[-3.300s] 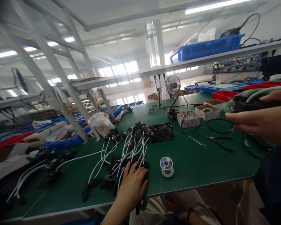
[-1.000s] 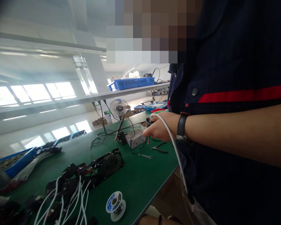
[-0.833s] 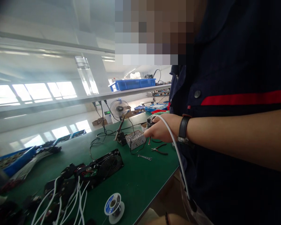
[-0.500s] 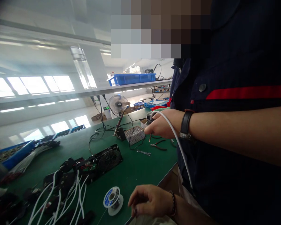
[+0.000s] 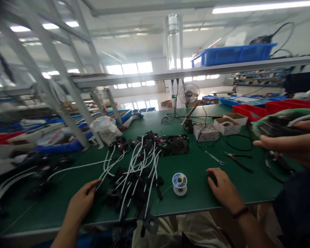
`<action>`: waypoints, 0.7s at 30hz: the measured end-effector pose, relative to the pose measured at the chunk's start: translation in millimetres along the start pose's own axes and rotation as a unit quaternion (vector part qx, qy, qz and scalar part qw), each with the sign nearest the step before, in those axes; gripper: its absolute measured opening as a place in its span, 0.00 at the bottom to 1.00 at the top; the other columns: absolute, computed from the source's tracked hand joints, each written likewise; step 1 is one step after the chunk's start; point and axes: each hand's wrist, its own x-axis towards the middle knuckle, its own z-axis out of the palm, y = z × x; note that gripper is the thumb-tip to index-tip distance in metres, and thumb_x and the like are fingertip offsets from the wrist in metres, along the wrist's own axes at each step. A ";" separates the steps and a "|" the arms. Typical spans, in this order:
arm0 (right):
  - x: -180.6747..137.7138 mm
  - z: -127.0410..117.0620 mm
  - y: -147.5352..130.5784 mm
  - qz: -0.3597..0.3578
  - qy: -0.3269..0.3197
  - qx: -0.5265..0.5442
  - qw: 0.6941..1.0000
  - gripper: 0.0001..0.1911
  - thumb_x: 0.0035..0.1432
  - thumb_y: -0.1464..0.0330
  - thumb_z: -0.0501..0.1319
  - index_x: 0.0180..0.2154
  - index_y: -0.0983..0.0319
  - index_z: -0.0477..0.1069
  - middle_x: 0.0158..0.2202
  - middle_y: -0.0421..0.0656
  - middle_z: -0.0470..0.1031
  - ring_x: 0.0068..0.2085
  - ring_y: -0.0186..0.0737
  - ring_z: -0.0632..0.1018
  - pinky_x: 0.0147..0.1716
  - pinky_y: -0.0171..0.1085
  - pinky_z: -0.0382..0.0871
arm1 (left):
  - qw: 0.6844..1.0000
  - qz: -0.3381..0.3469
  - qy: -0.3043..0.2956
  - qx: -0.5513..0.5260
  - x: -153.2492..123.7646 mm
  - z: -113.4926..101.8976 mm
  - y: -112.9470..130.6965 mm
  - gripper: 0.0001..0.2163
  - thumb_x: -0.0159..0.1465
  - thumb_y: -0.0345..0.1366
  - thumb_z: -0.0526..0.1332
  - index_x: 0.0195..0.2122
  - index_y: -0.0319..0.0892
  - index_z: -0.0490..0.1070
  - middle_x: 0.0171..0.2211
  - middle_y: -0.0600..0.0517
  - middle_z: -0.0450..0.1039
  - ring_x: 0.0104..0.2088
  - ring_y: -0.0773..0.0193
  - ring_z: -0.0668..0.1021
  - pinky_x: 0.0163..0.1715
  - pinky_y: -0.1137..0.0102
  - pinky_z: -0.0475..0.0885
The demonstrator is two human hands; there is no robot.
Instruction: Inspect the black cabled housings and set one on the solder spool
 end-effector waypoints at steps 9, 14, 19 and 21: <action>-3.9 3.7 20.4 -0.012 -0.030 -0.068 0.997 0.25 0.57 0.47 0.56 0.43 0.57 0.77 0.47 0.59 0.83 0.51 0.69 0.83 0.56 0.68 0.78 | 0.996 0.020 -0.090 0.019 -14.9 14.9 -3.1 0.06 0.74 0.28 0.68 0.49 0.40 0.83 0.52 0.46 0.85 0.54 0.54 0.85 0.61 0.52 0.80; -4.4 0.1 17.6 0.011 -0.042 -0.097 0.994 0.27 0.55 0.45 0.53 0.42 0.56 0.78 0.49 0.58 0.84 0.53 0.69 0.83 0.58 0.67 0.78 | 0.997 0.046 -0.064 0.022 -26.5 15.5 11.2 0.14 0.72 0.22 0.65 0.56 0.39 0.82 0.61 0.41 0.80 0.61 0.48 0.81 0.66 0.46 0.77; -3.3 -4.1 4.0 0.031 -0.055 -0.108 0.992 0.31 0.49 0.43 0.51 0.41 0.56 0.78 0.50 0.58 0.85 0.55 0.70 0.83 0.60 0.66 0.77 | 0.995 0.090 -0.050 -0.019 -44.6 13.6 27.9 0.19 0.71 0.21 0.56 0.52 0.41 0.84 0.57 0.41 0.82 0.57 0.48 0.84 0.61 0.51 0.80; -2.3 -4.5 0.7 0.041 -0.059 -0.106 0.992 0.31 0.48 0.43 0.51 0.41 0.55 0.78 0.50 0.58 0.85 0.55 0.70 0.83 0.60 0.66 0.78 | 0.992 0.113 -0.051 -0.038 -51.5 11.2 36.2 0.18 0.71 0.21 0.55 0.50 0.42 0.84 0.54 0.42 0.83 0.55 0.49 0.85 0.60 0.53 0.81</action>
